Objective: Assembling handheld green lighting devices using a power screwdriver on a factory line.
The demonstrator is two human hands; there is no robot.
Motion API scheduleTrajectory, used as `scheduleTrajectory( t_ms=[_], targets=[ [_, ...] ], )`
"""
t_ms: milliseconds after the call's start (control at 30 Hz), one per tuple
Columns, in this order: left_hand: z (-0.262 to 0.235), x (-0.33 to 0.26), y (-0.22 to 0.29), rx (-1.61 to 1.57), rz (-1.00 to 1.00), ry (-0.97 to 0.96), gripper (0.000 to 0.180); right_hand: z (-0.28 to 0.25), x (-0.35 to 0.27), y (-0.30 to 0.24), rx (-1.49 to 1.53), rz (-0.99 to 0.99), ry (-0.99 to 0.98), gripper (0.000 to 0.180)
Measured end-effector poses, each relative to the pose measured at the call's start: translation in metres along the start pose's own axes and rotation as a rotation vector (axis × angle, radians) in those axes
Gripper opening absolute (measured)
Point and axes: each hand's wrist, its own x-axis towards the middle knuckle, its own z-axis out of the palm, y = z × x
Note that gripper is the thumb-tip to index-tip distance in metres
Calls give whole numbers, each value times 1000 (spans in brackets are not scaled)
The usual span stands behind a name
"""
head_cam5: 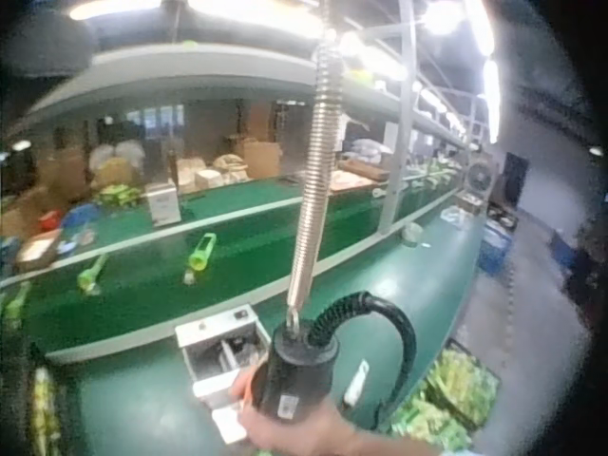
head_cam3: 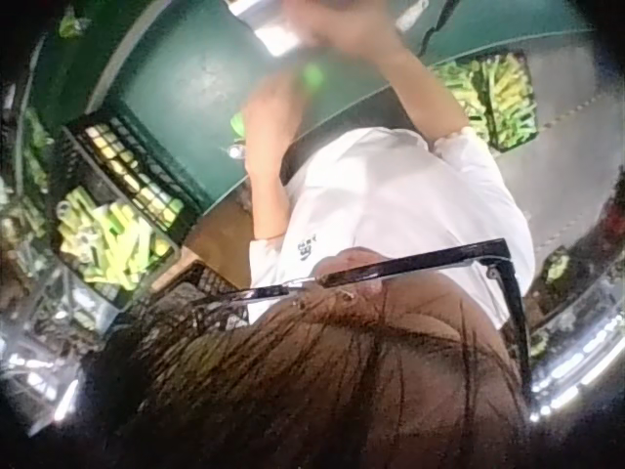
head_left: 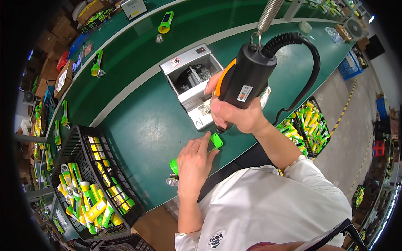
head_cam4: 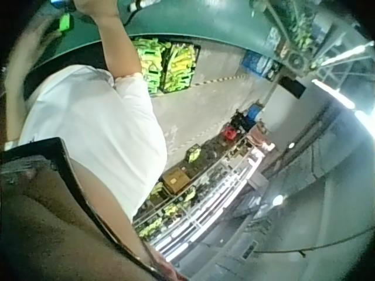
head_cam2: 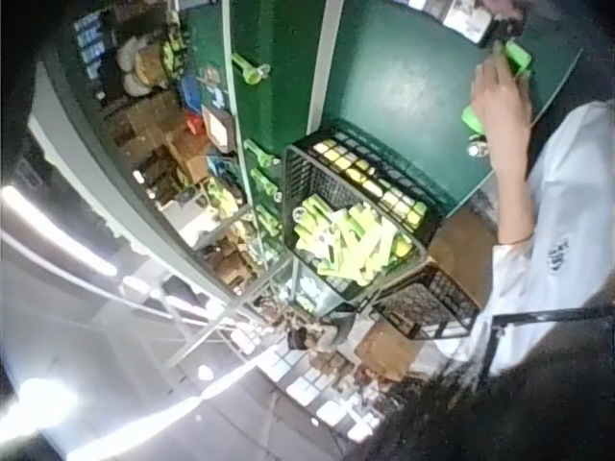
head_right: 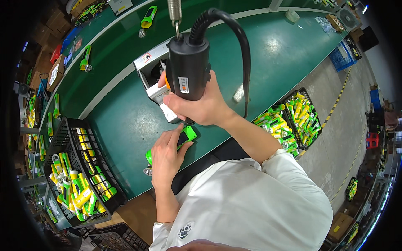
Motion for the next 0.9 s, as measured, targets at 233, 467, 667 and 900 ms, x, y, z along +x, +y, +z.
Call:
scheduleTrajectory(
  t_ms=[233, 467, 667, 900],
  targets=[
    [-2, 4, -9, -37, -1, 10, 51, 3, 0, 18, 44, 40, 24, 23],
    [-14, 1, -4, -15, -16, -20, 50, 8, -5, 23, 32, 130, 35, 21],
    [-2, -2, -3, -86, 38, -13, 49, -10, -26, 36, 36, -5, 23, 27],
    [-11, -5, 8, -10, 48, -32, 47, -7, -30, 31, 16, -34, -2, 27]
  ],
)
